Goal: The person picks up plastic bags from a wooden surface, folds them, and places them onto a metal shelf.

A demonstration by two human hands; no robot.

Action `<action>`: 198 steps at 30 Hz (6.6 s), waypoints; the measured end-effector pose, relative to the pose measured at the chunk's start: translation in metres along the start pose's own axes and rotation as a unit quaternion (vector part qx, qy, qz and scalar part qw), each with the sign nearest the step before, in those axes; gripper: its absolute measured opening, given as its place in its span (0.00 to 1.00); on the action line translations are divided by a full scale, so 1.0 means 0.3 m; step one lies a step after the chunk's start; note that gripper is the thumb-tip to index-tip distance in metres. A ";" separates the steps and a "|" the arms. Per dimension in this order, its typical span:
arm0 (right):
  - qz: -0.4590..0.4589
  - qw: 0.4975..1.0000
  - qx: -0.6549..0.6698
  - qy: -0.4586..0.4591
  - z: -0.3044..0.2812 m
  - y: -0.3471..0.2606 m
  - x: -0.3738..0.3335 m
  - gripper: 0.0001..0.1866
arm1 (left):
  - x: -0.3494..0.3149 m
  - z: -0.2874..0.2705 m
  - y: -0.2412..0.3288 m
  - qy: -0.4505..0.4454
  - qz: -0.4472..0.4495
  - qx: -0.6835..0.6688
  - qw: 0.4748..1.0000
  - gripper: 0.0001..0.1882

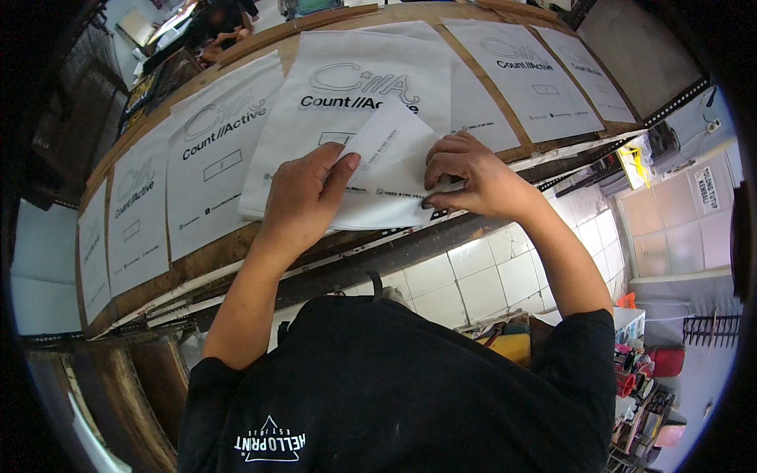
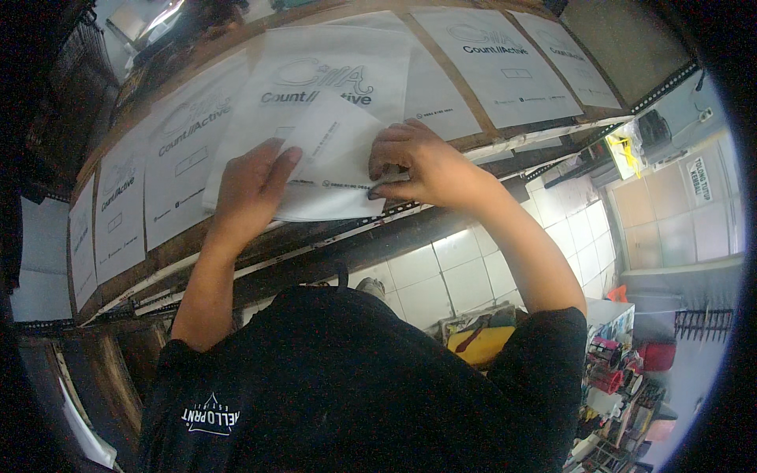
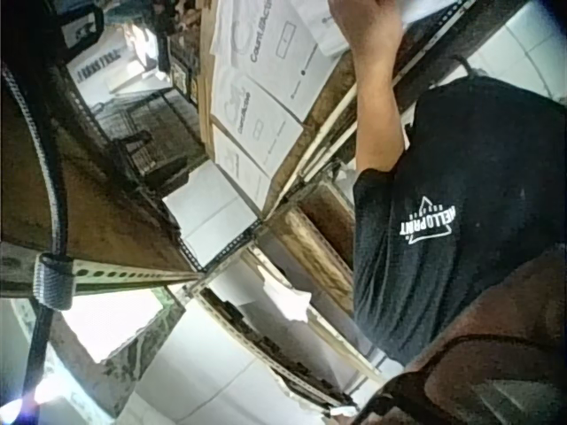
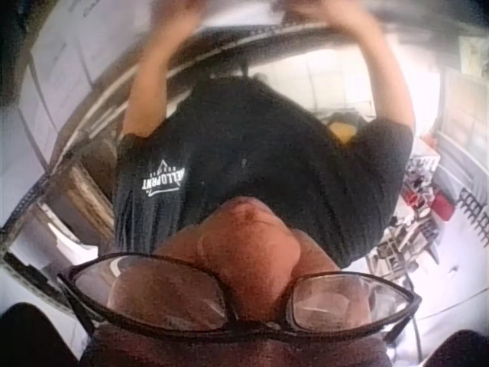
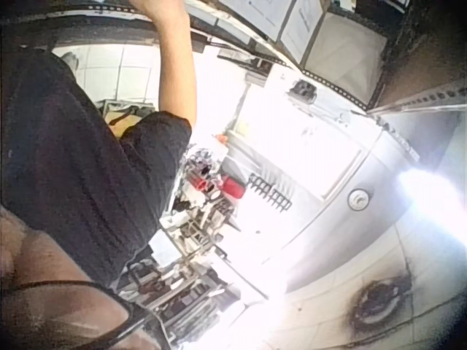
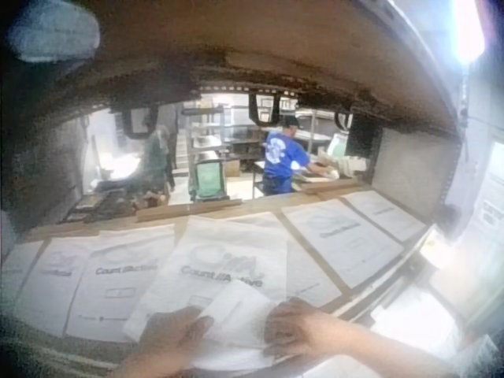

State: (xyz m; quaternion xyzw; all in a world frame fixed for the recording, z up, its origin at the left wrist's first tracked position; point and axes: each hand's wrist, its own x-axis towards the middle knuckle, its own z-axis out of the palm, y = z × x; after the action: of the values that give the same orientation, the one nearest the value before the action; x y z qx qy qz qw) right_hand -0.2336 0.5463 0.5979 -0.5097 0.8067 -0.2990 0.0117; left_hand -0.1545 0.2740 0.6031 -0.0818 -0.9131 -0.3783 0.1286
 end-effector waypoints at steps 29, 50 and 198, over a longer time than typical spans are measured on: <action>-0.026 0.999 0.032 0.003 0.002 0.015 -0.008 0.15 | 0.005 -0.007 0.030 -0.029 -0.024 0.052 0.998 0.18; 0.057 0.988 0.081 0.115 -0.017 -0.023 0.091 0.09 | -0.009 -0.032 0.060 -0.095 0.037 0.089 0.991 0.32; -0.265 0.873 0.394 -0.114 1.312 -1.597 1.223 0.35 | -2.055 -2.226 -0.274 0.741 -0.148 -0.011 0.655 0.14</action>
State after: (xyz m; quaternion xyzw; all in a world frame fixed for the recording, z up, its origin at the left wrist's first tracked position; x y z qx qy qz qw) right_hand 0.1081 -0.0876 0.6167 -0.6879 0.4501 -0.5234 0.2240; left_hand 0.5287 -0.2911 0.8199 0.3607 -0.5109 -0.3375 0.7036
